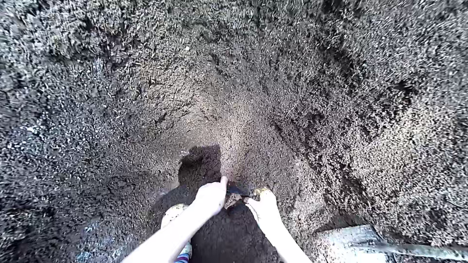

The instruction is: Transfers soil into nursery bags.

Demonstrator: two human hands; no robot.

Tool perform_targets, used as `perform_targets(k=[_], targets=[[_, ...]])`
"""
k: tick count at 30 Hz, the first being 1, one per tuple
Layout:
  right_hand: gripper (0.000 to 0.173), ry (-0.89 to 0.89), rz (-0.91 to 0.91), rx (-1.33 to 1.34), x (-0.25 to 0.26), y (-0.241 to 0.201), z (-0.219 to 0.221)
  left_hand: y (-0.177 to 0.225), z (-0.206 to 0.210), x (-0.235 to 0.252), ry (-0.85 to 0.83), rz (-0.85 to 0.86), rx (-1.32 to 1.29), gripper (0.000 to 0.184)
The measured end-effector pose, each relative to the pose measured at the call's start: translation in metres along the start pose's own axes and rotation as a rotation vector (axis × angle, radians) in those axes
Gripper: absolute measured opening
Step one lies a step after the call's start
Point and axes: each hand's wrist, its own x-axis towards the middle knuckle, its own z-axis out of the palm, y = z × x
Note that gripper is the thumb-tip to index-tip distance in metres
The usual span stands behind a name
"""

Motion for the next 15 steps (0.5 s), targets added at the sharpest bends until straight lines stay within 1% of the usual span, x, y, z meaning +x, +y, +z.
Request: perform_targets(k=[2,3,4,5,7,8,9,10,11,12,14,15], targets=[[0.015,-0.021,-0.012,0.000,-0.007,-0.001,-0.001,0.007,0.003,-0.002,0.054,0.007,0.113,0.062],[0.015,-0.013,-0.022,0.002,-0.010,-0.002,0.000,0.011,0.004,0.001,0.071,0.050,0.154,0.069],[0.015,0.009,-0.032,0.009,-0.010,-0.004,0.001,0.016,0.005,0.007,0.090,0.118,0.190,0.071],[0.015,0.022,-0.031,0.011,-0.011,-0.008,0.001,0.022,0.008,0.015,0.091,0.188,0.220,0.067],[0.016,0.069,-0.030,0.023,-0.018,-0.021,-0.002,0.028,0.019,0.032,0.051,0.303,0.280,0.043],[0.016,0.136,-0.052,0.037,-0.023,-0.030,-0.002,0.027,0.023,0.037,0.025,0.359,0.312,0.037],[0.016,0.182,-0.077,0.077,-0.028,-0.040,-0.003,0.024,0.025,0.038,0.002,0.413,0.317,0.038],[0.018,0.175,-0.095,0.131,-0.034,-0.050,-0.005,0.019,0.027,0.036,-0.010,0.454,0.304,0.039],[0.022,0.110,-0.088,0.193,-0.040,-0.061,-0.007,0.015,0.028,0.032,-0.017,0.483,0.282,0.039],[0.030,-0.008,-0.036,0.239,-0.047,-0.073,-0.010,0.011,0.031,0.027,-0.015,0.509,0.248,0.039],[0.055,-0.302,0.135,0.293,-0.050,-0.093,-0.014,0.004,0.041,0.016,-0.008,0.544,0.186,0.037],[0.066,-0.422,0.199,0.296,-0.046,-0.097,-0.011,0.004,0.046,0.010,-0.017,0.544,0.154,0.037]])
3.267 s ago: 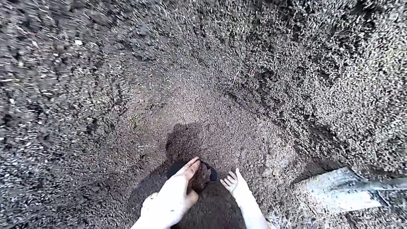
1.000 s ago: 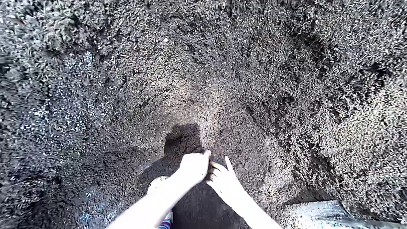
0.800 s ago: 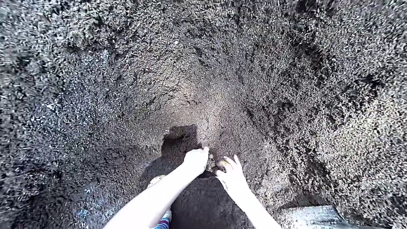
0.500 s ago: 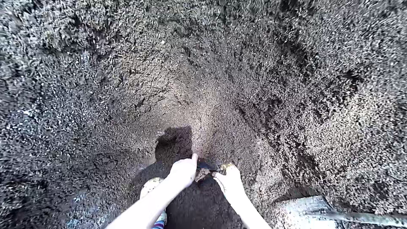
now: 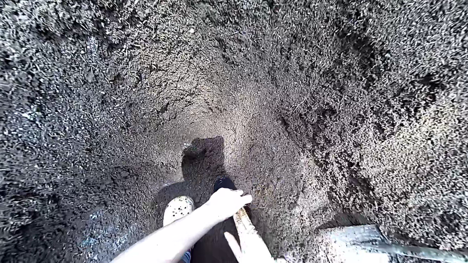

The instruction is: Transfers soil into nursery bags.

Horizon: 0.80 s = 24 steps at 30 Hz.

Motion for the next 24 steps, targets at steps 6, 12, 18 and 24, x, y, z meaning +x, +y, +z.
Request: perform_targets(k=[6,12,18,24], targets=[[0.073,-0.383,0.185,-0.209,0.014,0.013,0.040,0.024,0.028,-0.004,-0.150,0.010,-0.022,0.041],[0.057,-0.413,0.176,-0.278,0.029,0.022,0.050,0.028,0.032,0.004,-0.178,0.037,0.013,0.038],[0.058,-0.470,0.220,-0.257,0.044,0.008,0.024,0.028,0.024,0.011,-0.149,-0.055,-0.071,0.040],[0.041,0.104,-0.345,-0.112,0.053,0.033,-0.030,0.007,-0.031,-0.012,0.257,-0.230,-0.383,0.030]])
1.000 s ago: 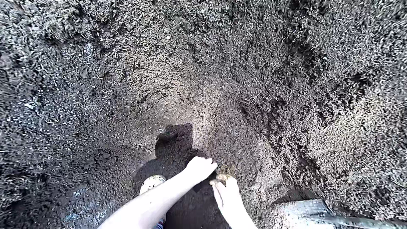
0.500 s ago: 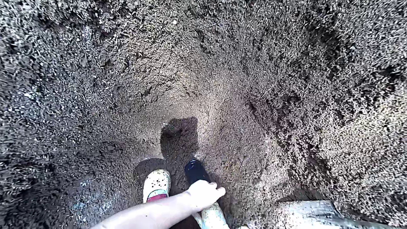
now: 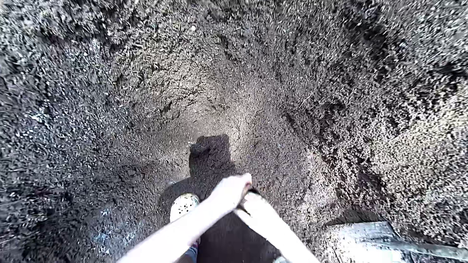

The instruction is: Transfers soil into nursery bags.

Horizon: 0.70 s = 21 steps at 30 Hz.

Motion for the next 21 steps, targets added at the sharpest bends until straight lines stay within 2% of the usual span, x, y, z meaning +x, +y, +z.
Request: perform_targets(k=[1,2,3,5,7,9,11,13,16,18,20,21], targets=[[0.034,0.203,-0.062,0.074,-0.002,0.004,-0.007,-0.005,-0.007,0.001,0.039,-0.024,-0.007,0.031],[0.030,0.347,-0.035,0.196,-0.003,0.010,-0.012,-0.011,-0.011,0.006,0.067,-0.062,-0.002,0.032],[0.030,0.455,0.073,0.324,-0.004,0.018,-0.013,-0.020,-0.012,0.012,0.085,-0.105,0.009,0.034],[0.036,0.556,0.475,0.612,-0.003,0.044,0.007,-0.033,-0.009,0.019,0.095,-0.179,0.036,0.039],[0.051,0.533,0.930,1.131,0.007,0.078,0.047,-0.033,-0.008,0.020,0.115,-0.212,0.066,0.041],[0.064,0.567,1.176,1.620,0.019,0.101,0.088,-0.034,-0.007,0.014,0.155,-0.185,0.106,0.033],[0.067,0.687,1.194,1.824,0.043,0.102,0.103,-0.042,-0.009,0.009,0.201,-0.092,0.134,0.021],[0.070,0.747,1.092,1.943,0.074,0.092,0.098,-0.048,-0.010,0.005,0.221,-0.032,0.197,0.020],[0.080,0.854,1.024,2.172,0.112,0.094,0.097,-0.054,-0.009,-0.003,0.196,-0.084,0.316,0.021],[0.090,0.890,1.053,2.239,0.128,0.096,0.097,-0.054,-0.012,-0.005,0.059,-0.194,0.228,0.030],[0.096,0.897,1.083,2.195,0.138,0.095,0.094,-0.052,-0.012,-0.005,-0.060,-0.262,0.041,0.047],[0.097,0.875,1.040,2.221,0.140,0.097,0.094,-0.051,-0.011,-0.006,-0.100,-0.278,-0.028,0.056]])
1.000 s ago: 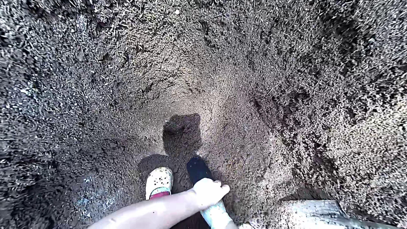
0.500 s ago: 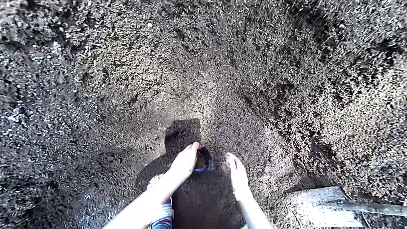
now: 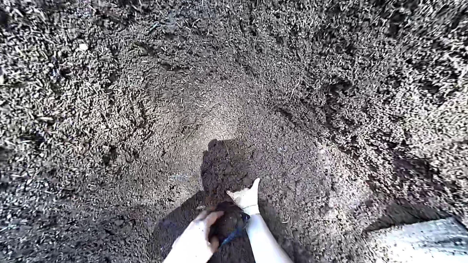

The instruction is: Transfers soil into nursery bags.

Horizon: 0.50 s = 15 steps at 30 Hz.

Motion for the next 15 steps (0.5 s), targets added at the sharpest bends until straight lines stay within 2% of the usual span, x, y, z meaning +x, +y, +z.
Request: perform_targets(k=[2,4,5,8,10,12,15], targets=[[0.096,-0.123,-0.022,0.013,0.010,-0.002,0.001,0.002,0.002,-0.003,-0.025,0.022,-0.070,0.063],[0.086,-0.202,-0.058,-0.002,0.016,-0.002,-0.003,0.001,0.004,-0.005,-0.018,0.083,-0.115,0.066],[0.079,-0.210,-0.085,-0.030,0.015,-0.002,-0.008,0.002,0.007,-0.004,-0.019,0.108,-0.136,0.067],[0.071,-0.240,-0.097,-0.049,0.007,-0.012,-0.013,0.003,0.007,0.005,-0.007,0.138,-0.201,0.075],[0.070,-0.261,-0.103,-0.067,-0.012,-0.029,-0.006,0.007,0.005,0.007,0.003,0.115,-0.221,0.081],[0.064,-0.268,-0.220,-0.223,-0.035,-0.049,0.001,0.009,0.005,0.011,0.003,0.121,-0.232,0.086],[0.068,-0.308,-0.278,-0.405,-0.083,-0.074,-0.002,0.018,0.003,0.014,-0.011,0.142,-0.249,0.089]])
